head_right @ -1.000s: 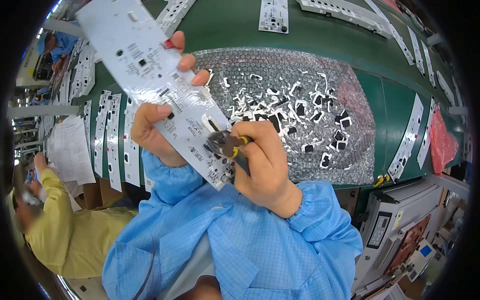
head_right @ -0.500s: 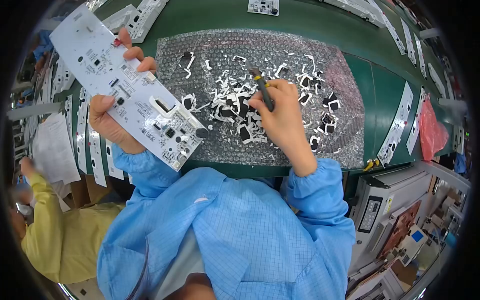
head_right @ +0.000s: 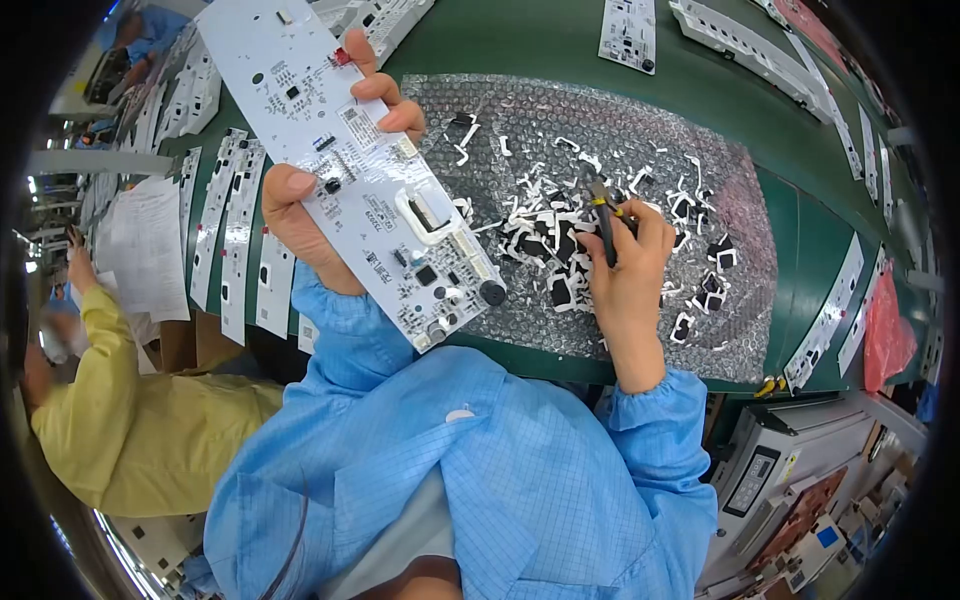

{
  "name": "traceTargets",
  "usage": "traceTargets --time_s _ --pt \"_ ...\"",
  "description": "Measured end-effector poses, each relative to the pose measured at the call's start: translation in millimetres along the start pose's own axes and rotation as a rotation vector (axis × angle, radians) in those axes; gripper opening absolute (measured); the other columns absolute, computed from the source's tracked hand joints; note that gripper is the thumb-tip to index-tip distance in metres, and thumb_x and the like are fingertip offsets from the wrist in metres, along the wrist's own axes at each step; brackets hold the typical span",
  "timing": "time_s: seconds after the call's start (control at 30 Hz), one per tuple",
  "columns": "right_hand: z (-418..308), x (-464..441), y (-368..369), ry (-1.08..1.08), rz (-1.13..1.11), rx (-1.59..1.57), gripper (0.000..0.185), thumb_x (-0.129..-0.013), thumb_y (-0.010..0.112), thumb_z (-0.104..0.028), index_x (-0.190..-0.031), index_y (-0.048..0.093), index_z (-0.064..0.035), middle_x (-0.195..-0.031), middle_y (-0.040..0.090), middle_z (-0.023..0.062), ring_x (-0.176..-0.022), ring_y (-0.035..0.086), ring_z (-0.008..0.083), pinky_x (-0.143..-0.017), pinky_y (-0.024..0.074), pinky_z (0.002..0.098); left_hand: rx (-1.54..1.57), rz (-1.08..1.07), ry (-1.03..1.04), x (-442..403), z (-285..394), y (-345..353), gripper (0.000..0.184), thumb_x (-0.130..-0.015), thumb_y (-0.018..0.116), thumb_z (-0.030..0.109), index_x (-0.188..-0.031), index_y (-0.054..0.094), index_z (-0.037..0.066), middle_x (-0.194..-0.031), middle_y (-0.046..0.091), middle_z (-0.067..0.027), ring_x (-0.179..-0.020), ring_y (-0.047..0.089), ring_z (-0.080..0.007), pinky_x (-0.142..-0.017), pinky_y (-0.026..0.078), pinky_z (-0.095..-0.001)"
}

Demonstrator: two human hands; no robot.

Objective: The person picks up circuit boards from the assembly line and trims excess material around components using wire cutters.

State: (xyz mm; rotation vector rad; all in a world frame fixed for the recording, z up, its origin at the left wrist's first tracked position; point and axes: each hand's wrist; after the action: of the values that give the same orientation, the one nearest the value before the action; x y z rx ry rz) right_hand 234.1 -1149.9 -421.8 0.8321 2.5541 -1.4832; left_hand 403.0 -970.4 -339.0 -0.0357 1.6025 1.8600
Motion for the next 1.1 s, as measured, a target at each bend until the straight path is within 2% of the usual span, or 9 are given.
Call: traceTargets --time_s 0.13,0.2,0.3,0.37,0.4,0.47,0.67,0.77,1.1 --pt "-24 -5 -35 -0.045 0.104 0.012 0.029 -0.087 0.066 -0.005 -0.114 0.062 0.0025 -0.124 0.055 0.0136 -0.112 0.049 0.0316 -0.096 0.0382 0.0384 -0.064 -0.001 0.042 3 0 5 0.095 -0.061 0.059 0.009 -0.149 0.024 0.008 -0.141 0.038 -0.0223 -0.105 0.048 -0.0265 -0.086 0.047 -0.0389" --pt "-46 -10 -55 -0.238 0.000 -0.069 0.032 -0.078 0.070 -0.002 -0.109 0.065 -0.0008 -0.125 0.057 0.0111 -0.116 0.050 0.0318 -0.097 0.0363 0.0436 -0.082 -0.013 0.029 1 0 7 0.095 -0.061 0.060 0.009 -0.149 0.024 0.008 -0.141 0.037 -0.0224 -0.105 0.048 -0.0265 -0.085 0.047 -0.0392" --pt "-59 -17 -67 -0.347 -0.095 0.059 0.036 -0.078 0.063 0.002 -0.113 0.065 -0.0060 -0.128 0.057 0.0054 -0.120 0.050 0.0264 -0.104 0.0316 0.0449 -0.056 0.084 -0.208 -2 3 11 0.092 -0.065 0.060 0.010 -0.149 0.023 0.004 -0.143 0.031 -0.0248 -0.108 0.046 -0.0276 -0.086 0.047 -0.0402" --pt "-58 -21 -71 -0.422 -0.145 0.232 0.033 -0.082 0.058 -0.003 -0.114 0.066 -0.0068 -0.132 0.054 0.0038 -0.124 0.048 0.0225 -0.109 0.0278 0.0447 0.063 0.150 -0.405 -2 0 8 0.082 -0.070 0.053 0.012 -0.146 0.027 -0.004 -0.139 0.040 -0.0313 -0.107 0.057 -0.0333 -0.084 0.057 -0.0442" --pt "-57 -23 -71 -0.423 -0.150 0.230 0.033 -0.082 0.058 -0.003 -0.114 0.066 -0.0068 -0.132 0.054 0.0038 -0.124 0.048 0.0225 -0.109 0.0278 0.0447 0.151 0.131 -0.553 -4 1 2 0.089 -0.071 0.059 0.009 -0.150 0.019 -0.002 -0.143 0.032 -0.0284 -0.113 0.051 -0.0341 -0.093 0.050 -0.0459" --pt "-58 -25 -72 -0.524 -0.106 0.322 0.031 -0.082 0.060 -0.008 -0.112 0.066 -0.0040 -0.135 0.052 0.0044 -0.126 0.047 0.0228 -0.110 0.0253 0.0469 0.097 0.226 -0.651 1 -7 7 0.080 -0.073 0.051 0.012 -0.145 0.026 -0.010 -0.137 0.044 -0.0318 -0.109 0.060 -0.0347 -0.087 0.058 -0.0465" --pt "-63 -24 -81 -0.546 -0.249 0.352 0.022 -0.084 0.056 -0.001 -0.104 0.064 0.0042 -0.141 0.048 0.0105 -0.131 0.042 0.0287 -0.112 0.0242 0.0512 0.176 0.306 -0.786 12 -26 -9 0.075 -0.072 0.050 0.016 -0.143 0.036 -0.007 -0.134 0.052 -0.0274 -0.110 0.060 -0.0341 -0.091 0.054 -0.0471" --pt "-62 -23 -81 -0.608 -0.256 0.403 0.022 -0.081 0.061 -0.011 -0.098 0.066 0.0020 -0.135 0.051 0.0093 -0.126 0.046 0.0258 -0.111 0.0229 0.0536 0.180 0.215 -0.828 13 -30 -16 0.082 -0.076 0.053 0.018 -0.151 0.024 0.000 -0.146 0.041 -0.0223 -0.124 0.053 -0.0368 -0.101 0.050 -0.0494" --pt "-63 -17 -82 -0.501 -0.327 0.370 0.020 -0.086 0.052 -0.002 -0.100 0.059 0.0102 -0.140 0.046 0.0182 -0.130 0.042 0.0337 -0.111 0.0263 0.0539 0.163 0.222 -0.832 6 -30 -6 0.081 -0.077 0.051 0.015 -0.152 0.023 0.005 -0.149 0.034 -0.0239 -0.138 0.038 -0.0325 -0.109 0.040 -0.0596"
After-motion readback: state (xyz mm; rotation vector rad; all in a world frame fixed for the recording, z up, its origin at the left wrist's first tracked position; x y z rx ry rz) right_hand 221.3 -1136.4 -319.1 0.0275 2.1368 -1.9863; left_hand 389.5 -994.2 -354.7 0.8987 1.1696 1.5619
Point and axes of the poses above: each hand's wrist, its own x-axis away from the middle knuckle, its own y-axis out of the palm, z = x × y
